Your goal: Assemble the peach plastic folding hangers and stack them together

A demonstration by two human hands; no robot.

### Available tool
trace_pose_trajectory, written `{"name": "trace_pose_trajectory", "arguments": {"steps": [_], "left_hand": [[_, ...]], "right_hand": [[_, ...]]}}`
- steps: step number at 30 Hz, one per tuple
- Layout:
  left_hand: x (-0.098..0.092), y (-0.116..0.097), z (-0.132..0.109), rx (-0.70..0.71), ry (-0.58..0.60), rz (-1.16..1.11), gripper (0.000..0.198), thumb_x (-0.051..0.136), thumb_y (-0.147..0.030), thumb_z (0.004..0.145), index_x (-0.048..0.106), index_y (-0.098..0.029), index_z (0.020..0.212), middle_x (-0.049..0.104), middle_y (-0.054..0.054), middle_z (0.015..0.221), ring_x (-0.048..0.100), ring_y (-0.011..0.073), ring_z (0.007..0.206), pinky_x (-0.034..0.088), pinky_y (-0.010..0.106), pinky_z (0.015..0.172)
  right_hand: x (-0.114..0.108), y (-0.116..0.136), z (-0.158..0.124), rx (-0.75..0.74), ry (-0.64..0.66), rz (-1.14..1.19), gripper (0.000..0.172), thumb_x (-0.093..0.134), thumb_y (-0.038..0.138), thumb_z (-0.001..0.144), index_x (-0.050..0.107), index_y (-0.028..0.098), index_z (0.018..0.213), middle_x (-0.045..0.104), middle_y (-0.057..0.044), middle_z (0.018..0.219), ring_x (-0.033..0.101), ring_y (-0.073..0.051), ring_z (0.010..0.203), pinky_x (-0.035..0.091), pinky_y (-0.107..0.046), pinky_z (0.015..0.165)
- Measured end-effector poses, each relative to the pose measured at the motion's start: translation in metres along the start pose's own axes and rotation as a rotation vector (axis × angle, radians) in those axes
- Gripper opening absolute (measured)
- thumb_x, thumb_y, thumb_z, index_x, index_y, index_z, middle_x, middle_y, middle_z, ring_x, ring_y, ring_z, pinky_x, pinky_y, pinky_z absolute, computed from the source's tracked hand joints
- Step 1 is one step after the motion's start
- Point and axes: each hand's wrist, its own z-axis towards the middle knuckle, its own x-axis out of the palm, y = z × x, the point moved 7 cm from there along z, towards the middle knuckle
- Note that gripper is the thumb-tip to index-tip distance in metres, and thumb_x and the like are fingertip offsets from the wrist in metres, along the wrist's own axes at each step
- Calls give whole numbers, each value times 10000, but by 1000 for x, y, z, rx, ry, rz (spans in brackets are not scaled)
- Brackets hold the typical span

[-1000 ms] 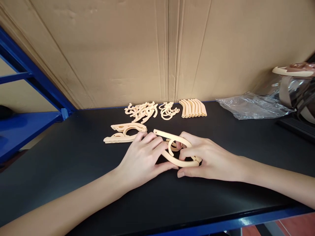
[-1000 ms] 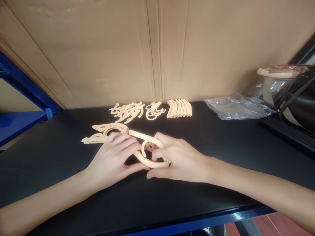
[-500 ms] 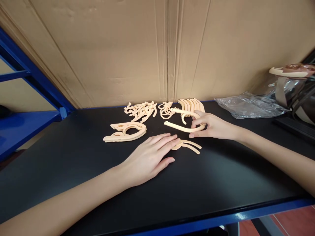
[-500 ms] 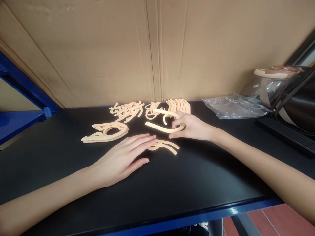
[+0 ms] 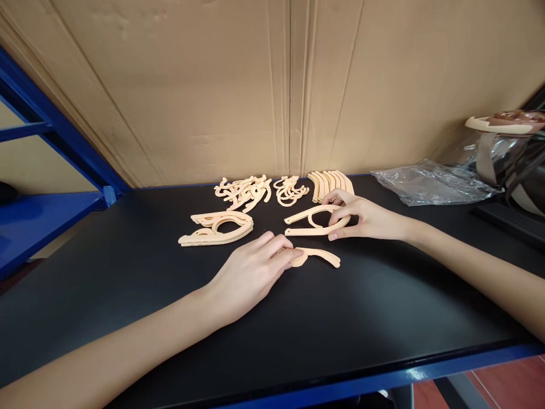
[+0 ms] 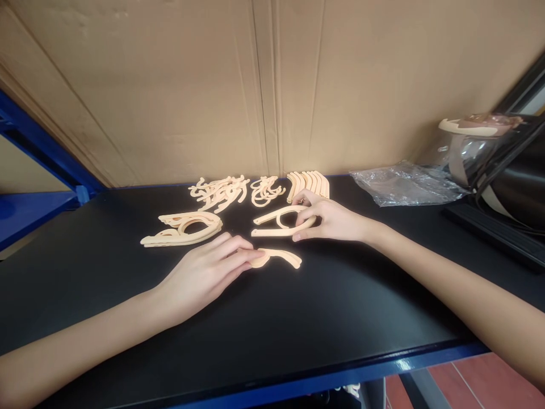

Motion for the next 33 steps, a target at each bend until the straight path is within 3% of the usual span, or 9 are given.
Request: {"name": "trace_pose_trajectory", "arguments": {"steps": [6,11,18,22,25,28,31,33], "left_hand": [[-1,4,-1,-39,-37,-18,246,392,-212,984,619,-203,1077,604,34,936,577,138,768,456,221,605],[7,12,-4,-175,80,-92,284,405,-284,983,571,-208,1201,692,19,952,635,136,702,472,228,620],[7,18,-4,-260,107,-189,172,448,-270,957,612,-217,956,675,-35,782,587,109,573,391,209,555],[7,20,-3,-308,109,-242,118,481,-271,942,591,-228,951,629,-53,735,548,97,565,366,204,547],[4,22,-3,-340,65,-301,132,438,-286,966,558,-237,994,615,-49,792,536,98,599,371,207,565],[-5,27,-4,-370,-67,-366,137,364,-269,992,492,-233,1028,590,-27,886,542,113,695,398,222,638],[-14,31,-7,-393,-203,-454,136,314,-234,994,443,-222,950,536,-12,871,502,128,730,389,244,676],[-12,34,-8,-421,-225,-595,151,299,-246,996,423,-222,912,486,-16,826,452,128,703,375,249,658]], "right_hand": [[1,-3,0,-4,20,2,312,696,528,761,744,235,855,470,-75,1230,493,-236,1125,458,-414,972],[2,-3,0,-10,33,-4,312,688,523,770,737,238,888,472,-75,1252,505,-242,1147,457,-422,992],[2,1,-1,-55,7,-64,286,684,500,783,747,254,915,510,-69,1285,526,-244,1173,448,-414,1001],[0,5,-3,-94,-38,-195,251,677,486,794,760,275,900,536,-64,1292,512,-256,1197,415,-439,1023],[2,13,-3,-154,-66,-218,220,660,438,818,753,255,898,582,-72,1223,570,-227,1095,474,-396,935],[1,24,-4,-220,-139,-196,148,627,320,846,725,209,851,659,-67,1046,623,-182,920,504,-349,853],[0,32,-5,-233,-212,-189,67,624,231,822,675,188,814,697,-50,915,631,-169,820,511,-327,797],[2,35,-5,-208,-214,-187,49,617,209,811,658,187,826,708,-48,900,632,-164,780,516,-307,745]]}}
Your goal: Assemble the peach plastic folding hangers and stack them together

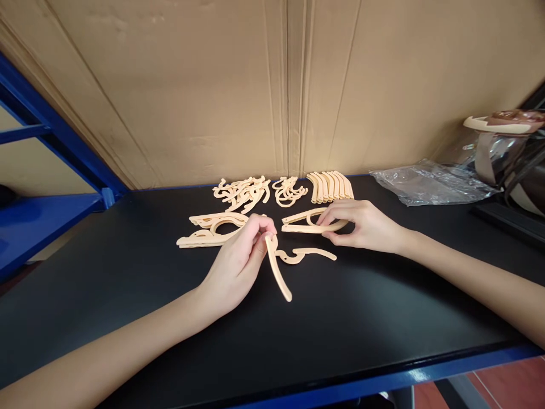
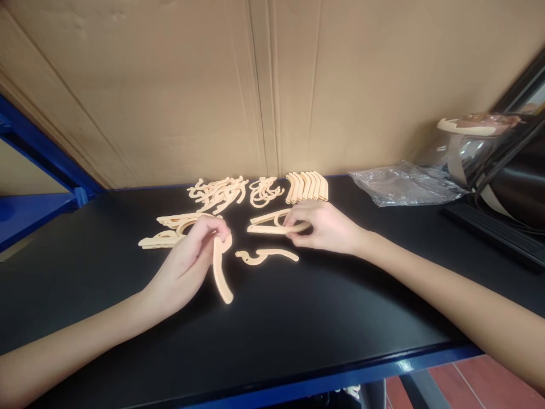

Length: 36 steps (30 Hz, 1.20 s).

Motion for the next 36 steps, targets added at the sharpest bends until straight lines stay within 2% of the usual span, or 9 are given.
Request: {"name": "trace_pose_trajectory", "arguments": {"steps": [4,10,15,19,22,27,29,31,36], "left_hand": [[10,12,-1,-146,78,-362,125,336,-289,984,425,-234,916,412,-36,724,381,122,623,342,233,552],[14,22,8,-303,63,-681,287,337,-418,934,485,-194,834,490,1,826,524,133,654,426,235,495],[9,23,8,-295,11,-497,215,562,-364,884,398,-226,894,476,-50,751,521,105,626,461,214,534],[1,17,4,-256,-37,-281,301,495,-321,929,329,-278,1177,517,-73,720,456,87,531,409,211,529],[-3,7,3,-178,-41,-163,309,406,-280,952,336,-274,1252,478,-74,673,424,96,558,373,214,555],[-1,7,4,-180,5,12,172,530,-278,872,416,-246,998,335,-119,544,275,81,451,270,202,475],[0,7,5,-143,32,96,122,475,-269,878,380,-226,815,357,-99,564,293,82,459,269,207,471],[3,8,6,-105,79,187,210,408,-270,885,310,-221,707,361,-75,571,332,96,479,282,218,479],[7,12,6,-120,177,354,234,299,-325,910,285,-232,695,424,-39,587,421,149,511,305,264,499]], "right_hand": [[4,4,-1,35,33,-16,61,592,193,813,648,185,835,714,-49,919,634,-160,763,504,-277,679],[5,9,-3,6,-12,-170,53,580,207,831,628,199,807,704,-22,797,613,-159,706,472,-293,702],[6,9,-2,-17,-37,-216,43,575,204,839,610,204,814,673,-2,722,585,-150,666,441,-302,731],[8,9,-1,-33,-29,-184,30,572,177,832,583,198,814,655,13,703,552,-140,663,425,-306,770],[10,5,-2,-2,-14,-186,37,588,178,815,560,200,803,632,15,686,528,-147,682,423,-295,752],[10,0,-3,42,-5,-168,88,584,224,843,518,207,787,602,-5,704,504,-172,731,414,-272,686],[9,1,-3,29,-5,-154,110,549,204,870,498,210,773,598,-4,696,498,-171,724,408,-273,684],[9,2,-3,19,0,-144,121,539,189,878,486,214,772,610,-2,700,494,-171,722,404,-277,689],[10,5,-2,4,24,-123,158,544,265,903,472,217,771,611,12,674,476,-156,664,392,-295,710]]}}
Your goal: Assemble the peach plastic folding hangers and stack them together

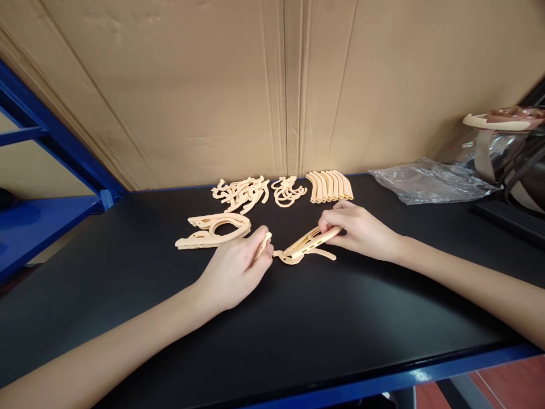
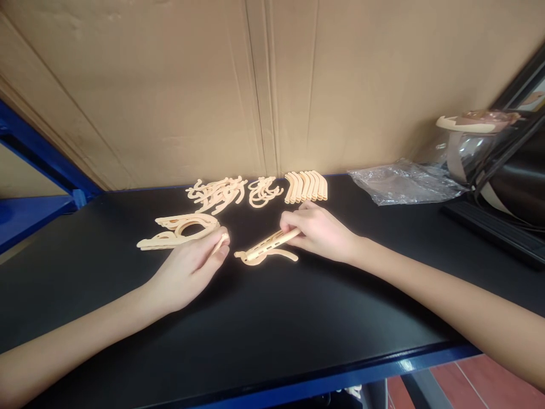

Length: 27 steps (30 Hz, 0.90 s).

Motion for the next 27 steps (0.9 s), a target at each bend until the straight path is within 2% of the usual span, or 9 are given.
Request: {"name": "trace_pose_trajectory", "arguments": {"steps": [5,8,12,15,18,22,27], "left_hand": [[-4,0,-3,-14,-49,-11,114,299,-327,911,302,-238,839,439,-58,596,447,162,483,341,272,504],[-1,0,-3,9,-24,7,156,254,-337,946,326,-236,851,478,-47,614,470,166,495,348,275,513],[1,-4,-2,105,-35,39,275,216,-383,1000,443,-232,1027,598,-7,790,577,184,671,399,286,607],[-2,-7,-3,138,-70,48,291,234,-384,1011,473,-246,1104,631,1,893,603,185,767,414,285,659],[-4,-9,-3,116,-78,46,300,241,-376,1013,503,-230,1020,629,5,881,593,179,751,409,285,658],[-1,-6,-2,40,-30,58,358,254,-374,1003,440,-209,746,524,-11,675,517,168,611,360,285,587],[-1,-4,-2,47,-32,22,340,261,-335,995,353,-210,693,450,-17,641,465,163,598,334,291,582]], "right_hand": [[6,-5,0,114,79,59,257,619,422,853,476,222,776,589,27,668,504,-157,698,389,-281,706],[9,-7,1,146,119,109,319,629,489,833,484,216,756,589,26,683,518,-147,687,385,-267,679],[10,-6,2,135,153,146,329,634,514,830,559,202,756,608,32,671,514,-132,638,380,-288,722],[13,0,3,76,228,185,347,562,517,887,633,198,771,633,30,670,521,-124,618,371,-313,794],[14,7,3,31,278,192,345,497,493,934,660,201,849,638,35,668,518,-118,597,375,-308,797],[10,8,2,56,237,80,399,512,544,907,639,193,1049,606,31,632,523,-145,614,388,-298,737],[10,13,1,18,203,20,489,370,513,977,523,154,1272,624,10,644,539,-174,644,389,-333,779]]}}
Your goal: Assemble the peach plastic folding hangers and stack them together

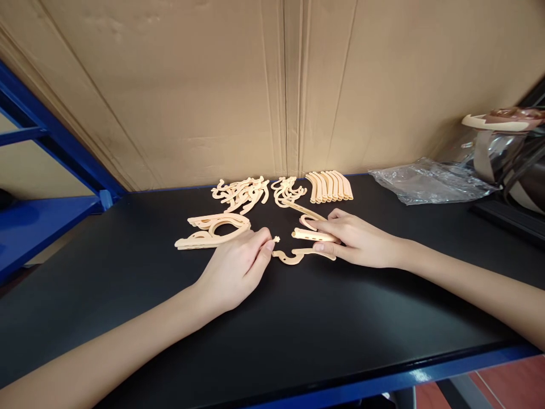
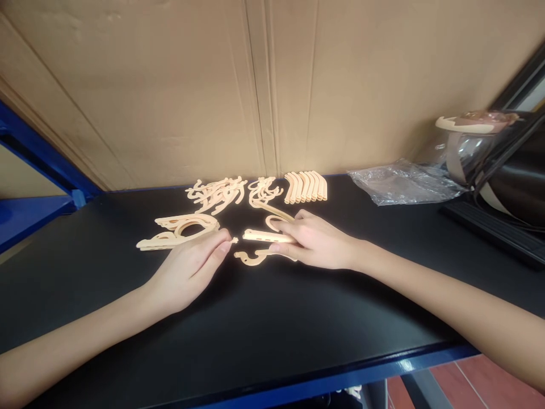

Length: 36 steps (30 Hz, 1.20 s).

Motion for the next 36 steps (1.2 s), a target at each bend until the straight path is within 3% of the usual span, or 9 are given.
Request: {"name": "trace_pose_trajectory", "arguments": {"steps": [8,14,20,26,29,33,36], "left_hand": [[2,-6,0,88,15,-94,300,282,-350,1015,455,-205,817,501,-3,776,486,174,744,374,312,700],[-3,-4,-3,81,-35,-47,318,247,-371,996,360,-217,742,440,-39,627,443,143,538,325,268,536],[2,-16,-4,171,-10,89,441,486,-575,879,288,-225,696,387,-70,558,362,119,433,213,238,450],[6,-16,-4,182,10,76,389,452,-486,932,296,-220,695,384,-68,566,355,109,426,212,238,443],[7,-15,-5,206,21,57,311,419,-454,951,385,-213,757,445,-50,646,402,109,467,248,237,453],[13,-19,-8,271,105,22,183,370,-357,982,463,-211,924,547,-12,835,493,117,569,318,239,494],[18,-22,-10,303,178,25,157,354,-314,994,450,-209,927,559,7,916,526,127,641,338,245,512]], "right_hand": [[1,8,0,-71,-13,-74,536,325,489,996,416,99,1353,685,-39,753,576,-197,693,363,-362,802],[7,14,-1,-112,-40,-174,598,285,488,1001,331,34,1388,681,-86,815,591,-219,738,356,-389,819],[8,18,0,-151,-99,-309,585,316,509,987,446,24,1288,629,-53,706,521,-193,630,354,-348,745],[2,20,-3,-236,-223,-387,507,379,494,978,555,59,1169,615,-35,660,484,-165,570,351,-317,679],[1,26,-5,-300,-270,-453,444,392,444,987,582,65,1119,617,-31,643,511,-161,566,355,-316,661],[0,36,-8,-383,-290,-538,454,403,451,982,576,59,1133,649,-43,681,560,-169,614,373,-330,683],[-1,44,-11,-444,-286,-639,401,395,401,991,569,82,1162,673,-51,745,591,-183,701,382,-343,720]]}}
